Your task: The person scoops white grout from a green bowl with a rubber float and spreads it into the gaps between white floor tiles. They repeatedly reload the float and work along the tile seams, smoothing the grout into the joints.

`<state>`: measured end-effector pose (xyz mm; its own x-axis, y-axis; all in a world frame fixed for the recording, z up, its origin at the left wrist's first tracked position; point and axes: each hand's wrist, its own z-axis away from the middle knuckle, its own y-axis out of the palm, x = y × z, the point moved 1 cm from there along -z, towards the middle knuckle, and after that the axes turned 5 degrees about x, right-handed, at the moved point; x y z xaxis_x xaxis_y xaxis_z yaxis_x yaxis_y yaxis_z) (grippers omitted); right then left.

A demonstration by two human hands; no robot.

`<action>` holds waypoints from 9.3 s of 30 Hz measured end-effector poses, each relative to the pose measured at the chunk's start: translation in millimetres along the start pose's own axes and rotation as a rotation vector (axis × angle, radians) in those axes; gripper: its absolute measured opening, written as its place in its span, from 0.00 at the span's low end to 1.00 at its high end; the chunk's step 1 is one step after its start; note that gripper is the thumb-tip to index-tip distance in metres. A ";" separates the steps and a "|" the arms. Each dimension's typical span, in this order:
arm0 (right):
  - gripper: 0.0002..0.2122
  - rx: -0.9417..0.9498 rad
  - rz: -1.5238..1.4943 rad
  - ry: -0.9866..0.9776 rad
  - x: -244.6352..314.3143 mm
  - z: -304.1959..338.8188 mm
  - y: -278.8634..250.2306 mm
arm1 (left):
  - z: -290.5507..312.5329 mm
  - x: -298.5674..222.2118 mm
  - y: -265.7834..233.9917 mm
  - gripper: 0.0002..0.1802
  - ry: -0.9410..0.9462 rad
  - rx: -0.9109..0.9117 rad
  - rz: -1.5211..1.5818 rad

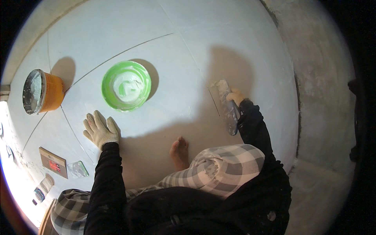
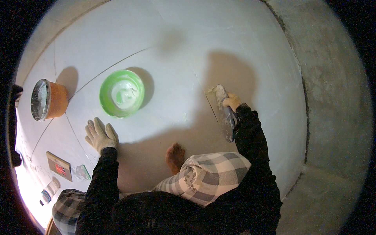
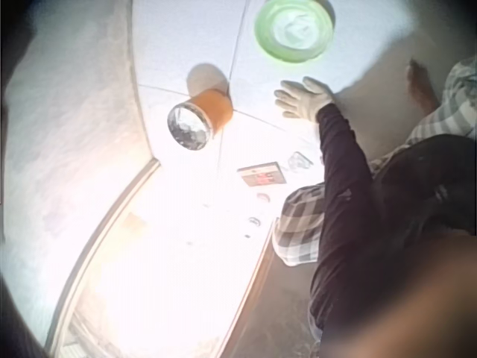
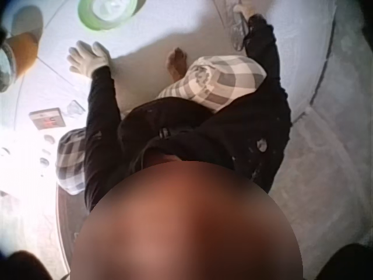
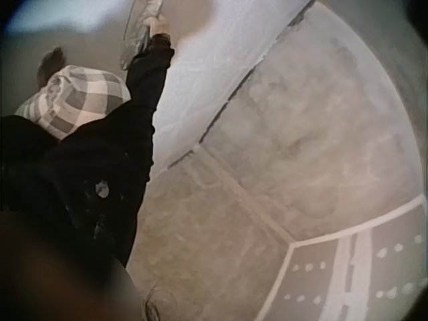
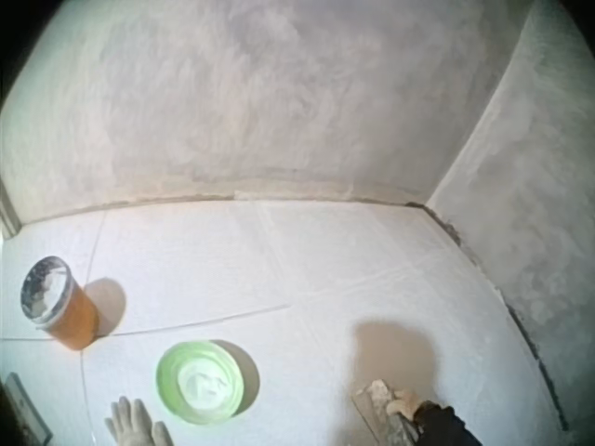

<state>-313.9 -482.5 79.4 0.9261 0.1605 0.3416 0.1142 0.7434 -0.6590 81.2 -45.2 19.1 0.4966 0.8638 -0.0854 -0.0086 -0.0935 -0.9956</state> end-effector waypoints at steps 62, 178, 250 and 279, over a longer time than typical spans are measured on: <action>0.21 0.009 1.122 -0.285 190.5 -18.6 -13.8 | 5.0 -9.9 -25.7 0.37 0.040 0.038 0.117; 0.18 0.278 0.883 -0.443 145.3 -10.4 68.4 | 1.9 -26.3 32.7 0.36 0.097 -0.129 -0.008; 0.24 -0.055 0.161 -0.182 53.1 24.2 -14.0 | -118.5 -79.5 34.9 0.46 -0.489 0.502 2.028; 0.20 -0.006 1.009 -0.213 123.6 -18.7 21.6 | -106.8 -76.1 39.4 0.45 -0.462 0.507 1.977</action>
<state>-190.3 -458.8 94.9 0.5089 0.8201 -0.2616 -0.6787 0.1953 -0.7079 135.8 -167.6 -9.5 -0.6743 -0.1593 -0.7211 -0.3539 -0.7873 0.5048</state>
